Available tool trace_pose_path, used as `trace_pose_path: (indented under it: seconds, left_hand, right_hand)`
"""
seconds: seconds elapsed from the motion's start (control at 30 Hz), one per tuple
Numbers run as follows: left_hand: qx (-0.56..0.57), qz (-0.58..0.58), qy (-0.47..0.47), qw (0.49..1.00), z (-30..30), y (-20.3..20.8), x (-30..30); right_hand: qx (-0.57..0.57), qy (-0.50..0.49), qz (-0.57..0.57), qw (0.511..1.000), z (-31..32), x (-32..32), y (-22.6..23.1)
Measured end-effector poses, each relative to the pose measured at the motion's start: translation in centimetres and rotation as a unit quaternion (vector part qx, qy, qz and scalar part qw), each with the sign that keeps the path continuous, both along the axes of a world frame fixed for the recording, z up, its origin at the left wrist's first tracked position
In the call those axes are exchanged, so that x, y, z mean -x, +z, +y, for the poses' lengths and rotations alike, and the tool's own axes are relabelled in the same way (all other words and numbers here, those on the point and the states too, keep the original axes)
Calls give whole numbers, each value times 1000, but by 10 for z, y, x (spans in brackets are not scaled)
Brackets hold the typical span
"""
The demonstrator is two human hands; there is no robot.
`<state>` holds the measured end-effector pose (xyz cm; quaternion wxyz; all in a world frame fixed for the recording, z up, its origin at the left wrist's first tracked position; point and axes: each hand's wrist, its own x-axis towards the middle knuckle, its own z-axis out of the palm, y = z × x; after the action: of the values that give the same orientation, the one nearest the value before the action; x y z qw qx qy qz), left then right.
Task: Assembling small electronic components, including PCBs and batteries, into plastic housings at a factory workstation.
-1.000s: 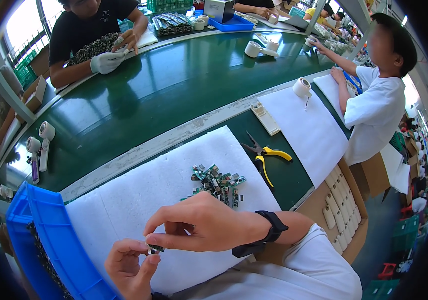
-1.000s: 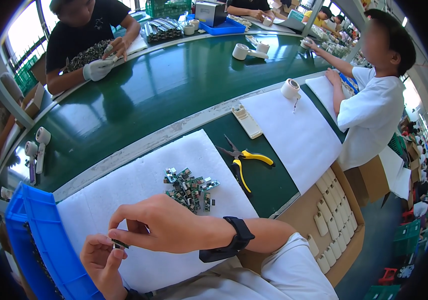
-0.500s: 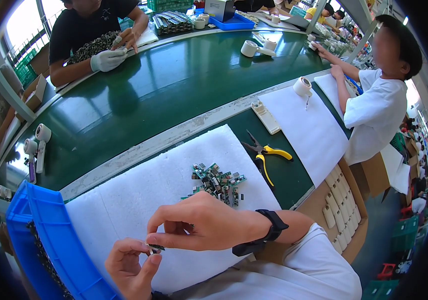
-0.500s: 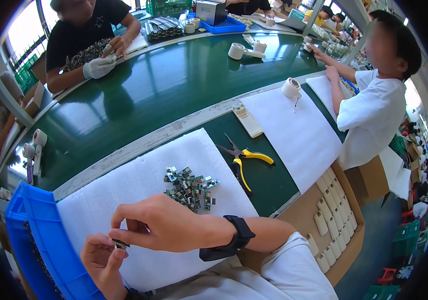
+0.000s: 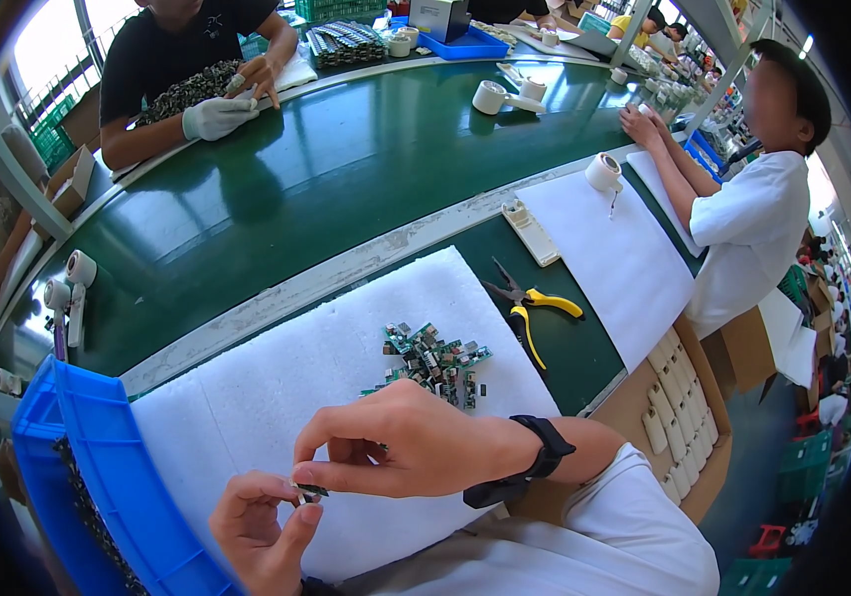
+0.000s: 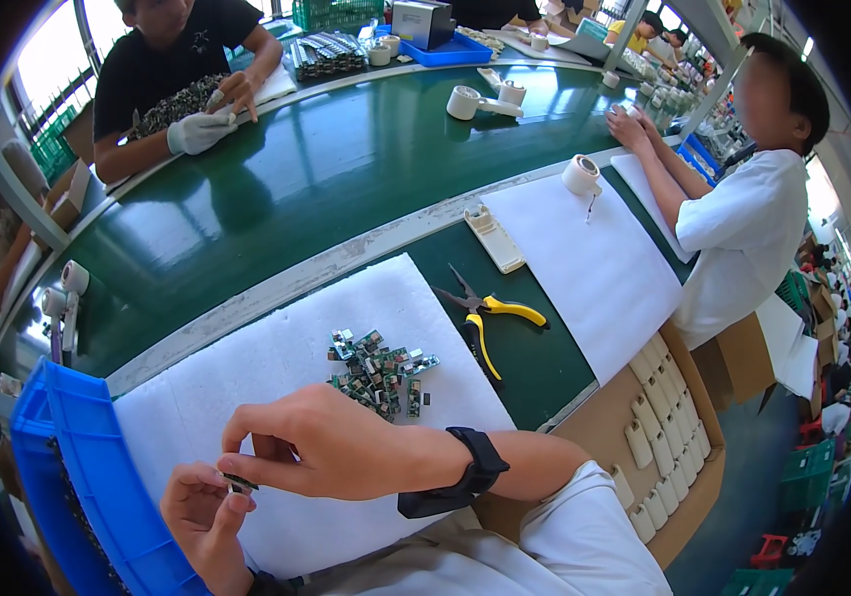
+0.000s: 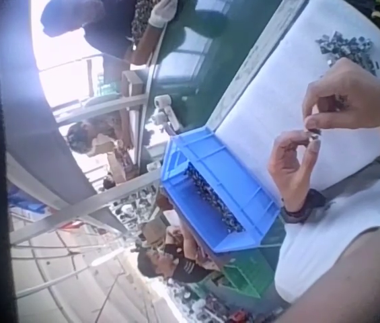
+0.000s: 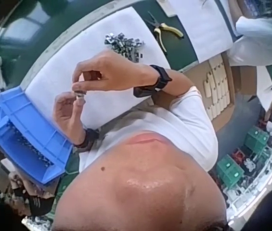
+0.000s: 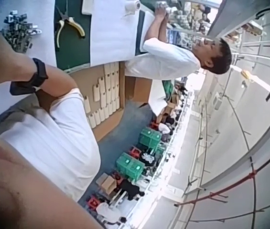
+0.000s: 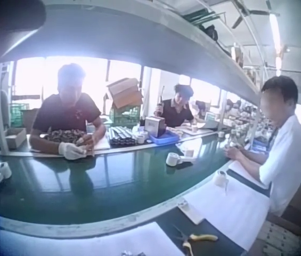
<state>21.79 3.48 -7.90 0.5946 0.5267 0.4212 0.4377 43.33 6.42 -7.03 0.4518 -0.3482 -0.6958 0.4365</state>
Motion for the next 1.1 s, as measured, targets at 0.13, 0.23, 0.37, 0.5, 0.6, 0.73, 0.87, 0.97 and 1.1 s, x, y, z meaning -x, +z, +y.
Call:
trace_pose_path:
  seconds: [0.13,0.23,0.37,0.5,0.6,0.73,0.87,0.97,1.1]
  left_hand:
    - [1,-1,5,1000,-1,0,0]
    - [-1,-4,5,1000,-1,-1,1]
    - [-48,10,30,998,1,-8,-3]
    - [-16,2,16,1000,0,-1,-1]
    - [16,-6,5,1000,0,0,-1]
    - [23,-8,9,1000,-1,1,-1]
    - [25,0,12,1000,0,2,-1]
    - [22,9,11,1000,0,1,-1]
    - [27,2,9,1000,0,0,-1]
  right_hand:
    - [4,0,2,1000,0,0,0]
    - [5,0,0,1000,0,0,0]
    - [-3,0,-2,1000,0,0,0]
    - [-2,-2,-6,1000,0,0,0]
    - [-4,-3,-4,1000,0,0,-1]
    - [2,0,-13,1000,0,-1,1]
    - [2,-4,-4,1000,0,1,-2]
    - [4,-4,-2,1000,-1,2,-1]
    - [11,3,-8,1000,-1,0,1]
